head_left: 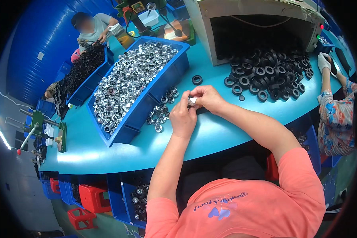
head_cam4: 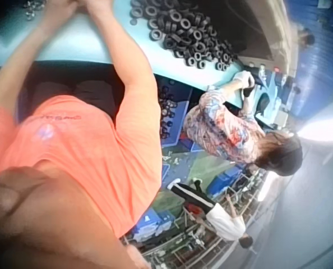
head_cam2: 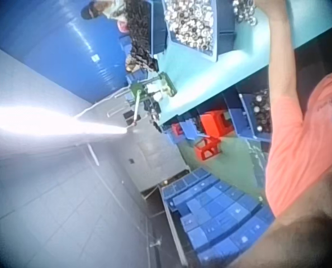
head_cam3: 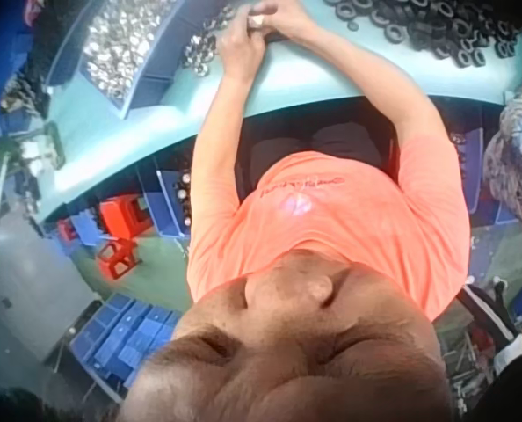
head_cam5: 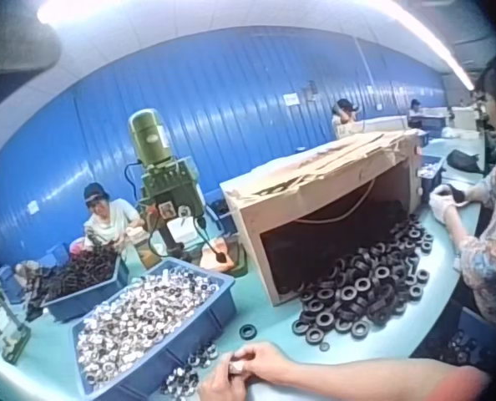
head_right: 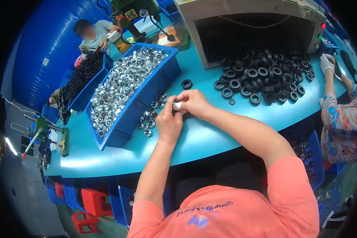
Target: Manually assembling white plastic hubs into black rubber tires at a factory assembly line.
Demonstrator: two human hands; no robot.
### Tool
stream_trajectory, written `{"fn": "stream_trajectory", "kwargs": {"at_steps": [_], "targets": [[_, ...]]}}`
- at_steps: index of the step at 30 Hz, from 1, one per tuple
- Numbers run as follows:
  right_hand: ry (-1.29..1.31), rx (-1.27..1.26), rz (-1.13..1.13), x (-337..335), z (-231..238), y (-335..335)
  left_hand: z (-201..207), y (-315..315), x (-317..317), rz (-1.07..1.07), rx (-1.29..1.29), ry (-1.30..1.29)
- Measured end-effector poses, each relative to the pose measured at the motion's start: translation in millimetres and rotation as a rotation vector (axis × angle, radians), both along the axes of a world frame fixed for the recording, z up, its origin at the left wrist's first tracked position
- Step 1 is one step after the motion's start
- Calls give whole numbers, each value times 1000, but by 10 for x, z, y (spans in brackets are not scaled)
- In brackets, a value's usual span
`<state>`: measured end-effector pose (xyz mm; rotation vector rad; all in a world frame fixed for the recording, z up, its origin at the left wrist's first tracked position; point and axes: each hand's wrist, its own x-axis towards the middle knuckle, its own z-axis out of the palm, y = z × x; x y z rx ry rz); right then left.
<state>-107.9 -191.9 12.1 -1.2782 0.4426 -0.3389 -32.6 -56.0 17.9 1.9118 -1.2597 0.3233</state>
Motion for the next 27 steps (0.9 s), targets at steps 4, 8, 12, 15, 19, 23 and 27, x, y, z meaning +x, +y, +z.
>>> {"fn": "stream_trajectory", "kwargs": {"at_steps": [4, 8, 12, 15, 19, 23, 27], "targets": [[-6, 71, 75, 4, 0, -60, 49, 22, -30, -21, 9, 190], [-64, 126, 119, -16, 114, 3, 21, -18, -27, -135, -209, 571], [-90, 24, 89, -4, 70, -28, -31, -65, -13, -167, -235, 502], [-57, -41, 43, 4, 61, 7, -41, -20, -27, -39, -65, 361], [-72, 11, 99, -20, 103, -37, -18, -11, -41, -34, -44, 384], [-152, 73, 125, -41, 203, 25, -2, -32, -29, -103, -199, 447], [-100, 12, 78, -47, 149, 23, 8, -24, -49, -67, -135, 418]]}}
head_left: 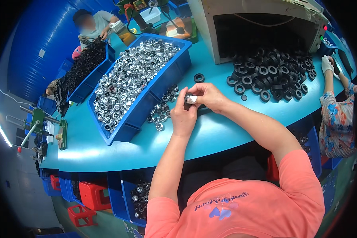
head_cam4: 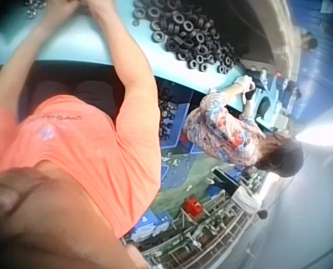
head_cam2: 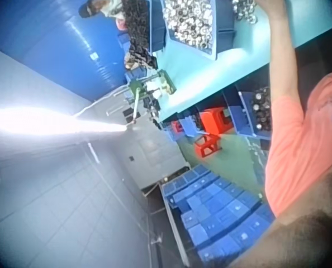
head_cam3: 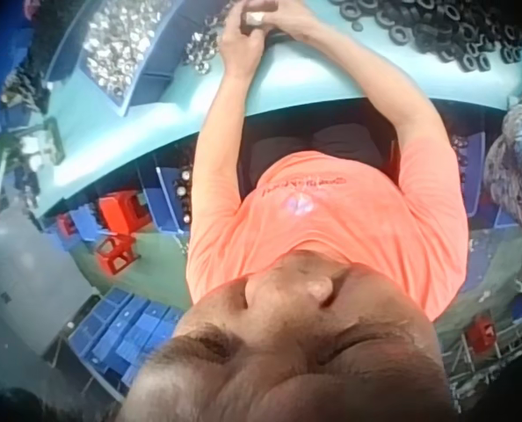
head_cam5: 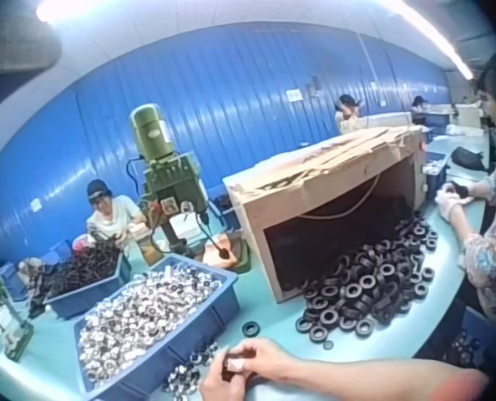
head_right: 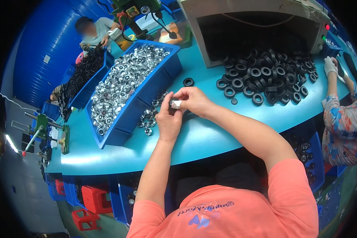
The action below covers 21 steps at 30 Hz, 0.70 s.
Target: Manually assembling white plastic hubs into black rubber tires at a factory assembly line.
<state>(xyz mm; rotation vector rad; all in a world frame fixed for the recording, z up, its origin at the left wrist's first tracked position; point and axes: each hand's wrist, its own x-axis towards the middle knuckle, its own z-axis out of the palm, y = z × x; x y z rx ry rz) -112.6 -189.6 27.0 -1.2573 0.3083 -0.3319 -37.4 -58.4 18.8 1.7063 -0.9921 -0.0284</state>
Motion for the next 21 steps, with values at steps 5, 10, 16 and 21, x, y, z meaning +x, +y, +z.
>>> {"fn": "stream_trajectory", "kwargs": {"at_steps": [5, 10, 16, 21], "targets": [[75, -59, -69, 22, -24, 26, -31, 17, 11, 67, 116, -190], [91, -40, -63, 51, -137, -30, -34, -2, -10, 83, 168, -263], [47, 83, 177, -34, 11, -201, 39, 10, 66, -244, -93, 304], [57, 18, 205, -89, 80, -212, 14, 26, 128, -347, -128, 477]]}}
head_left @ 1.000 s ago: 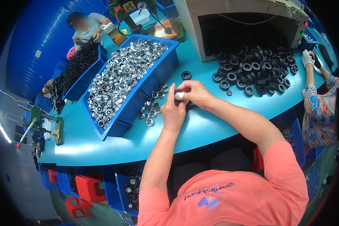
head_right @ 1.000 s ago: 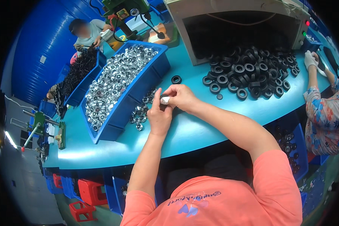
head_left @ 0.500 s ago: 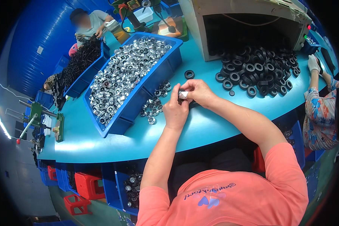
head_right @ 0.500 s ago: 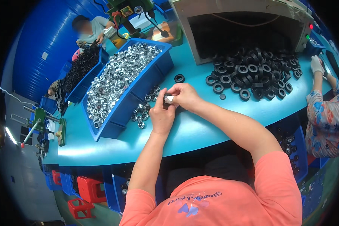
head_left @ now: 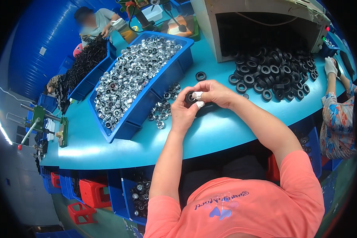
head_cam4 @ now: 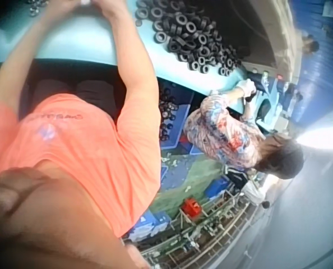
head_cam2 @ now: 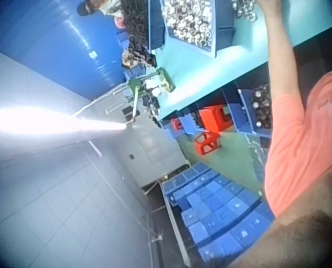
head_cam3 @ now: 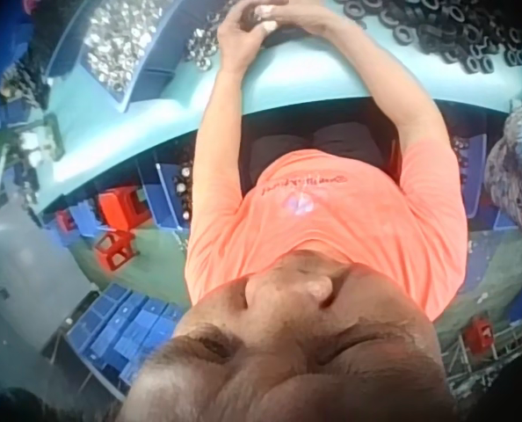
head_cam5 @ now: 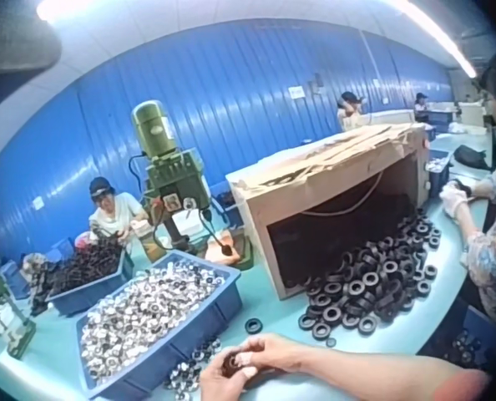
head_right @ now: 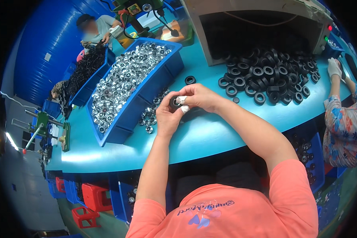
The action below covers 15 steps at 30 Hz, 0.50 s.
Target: Manually assembling white plastic hubs into black rubber tires at a factory assembly line.
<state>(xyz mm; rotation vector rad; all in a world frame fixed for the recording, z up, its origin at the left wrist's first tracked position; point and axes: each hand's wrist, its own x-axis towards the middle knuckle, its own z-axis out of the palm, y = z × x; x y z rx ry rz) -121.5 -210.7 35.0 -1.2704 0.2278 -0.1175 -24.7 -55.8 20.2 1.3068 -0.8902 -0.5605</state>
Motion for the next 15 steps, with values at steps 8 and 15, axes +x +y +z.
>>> {"fn": "stream_trajectory", "kwargs": {"at_steps": [8, 15], "targets": [[22, 6, -175, 79, -122, 137, -42, -44, -42, 131, 80, -183], [65, -42, -270, 116, -149, 217, -45, -6, -58, 357, 195, -758]]}}
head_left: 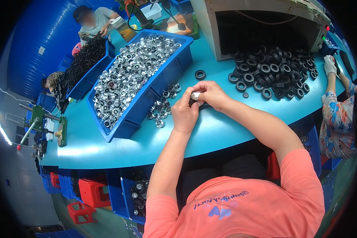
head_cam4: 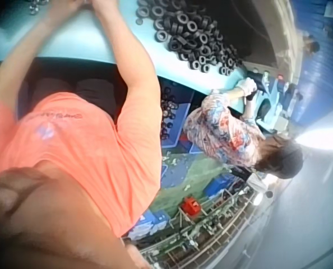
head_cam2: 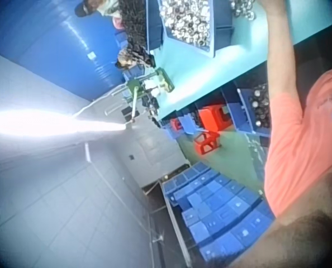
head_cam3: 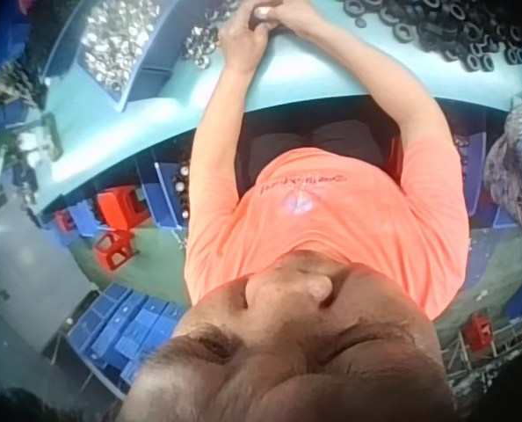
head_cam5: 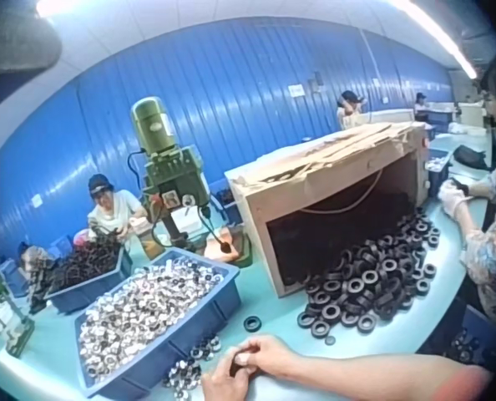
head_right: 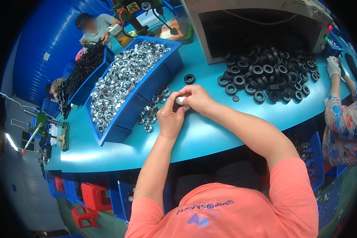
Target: Manually assembling white plastic hubs into black rubber tires at a factory assembly line.
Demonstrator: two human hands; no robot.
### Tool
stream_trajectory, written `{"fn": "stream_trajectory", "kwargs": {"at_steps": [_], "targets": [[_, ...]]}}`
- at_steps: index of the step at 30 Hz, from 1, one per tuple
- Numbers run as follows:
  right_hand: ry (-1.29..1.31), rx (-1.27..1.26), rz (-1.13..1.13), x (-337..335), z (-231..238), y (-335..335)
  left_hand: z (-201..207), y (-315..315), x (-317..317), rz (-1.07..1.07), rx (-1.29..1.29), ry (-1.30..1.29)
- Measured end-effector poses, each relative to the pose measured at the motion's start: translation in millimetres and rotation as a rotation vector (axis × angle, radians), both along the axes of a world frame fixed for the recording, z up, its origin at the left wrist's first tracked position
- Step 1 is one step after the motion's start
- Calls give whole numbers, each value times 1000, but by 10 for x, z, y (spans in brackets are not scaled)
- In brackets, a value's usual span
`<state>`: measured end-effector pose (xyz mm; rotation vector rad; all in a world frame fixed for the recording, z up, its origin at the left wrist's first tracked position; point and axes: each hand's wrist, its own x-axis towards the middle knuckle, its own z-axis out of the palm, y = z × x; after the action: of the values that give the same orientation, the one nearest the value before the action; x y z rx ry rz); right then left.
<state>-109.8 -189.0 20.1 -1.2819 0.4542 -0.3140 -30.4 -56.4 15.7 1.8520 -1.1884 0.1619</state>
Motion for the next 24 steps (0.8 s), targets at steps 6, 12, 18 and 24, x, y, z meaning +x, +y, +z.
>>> {"fn": "stream_trajectory", "kwargs": {"at_steps": [6, 12, 18, 24], "targets": [[-113, 238, 205, -74, 61, -154, 77, 12, -29, -155, -166, 477], [-110, 202, 206, -85, 27, -251, 53, 26, 45, -282, -147, 650], [-125, 205, 177, -73, 34, -205, 95, 29, 56, -213, -147, 832], [-74, 126, 47, -69, 68, 5, 17, 33, 70, -133, -211, 769]]}}
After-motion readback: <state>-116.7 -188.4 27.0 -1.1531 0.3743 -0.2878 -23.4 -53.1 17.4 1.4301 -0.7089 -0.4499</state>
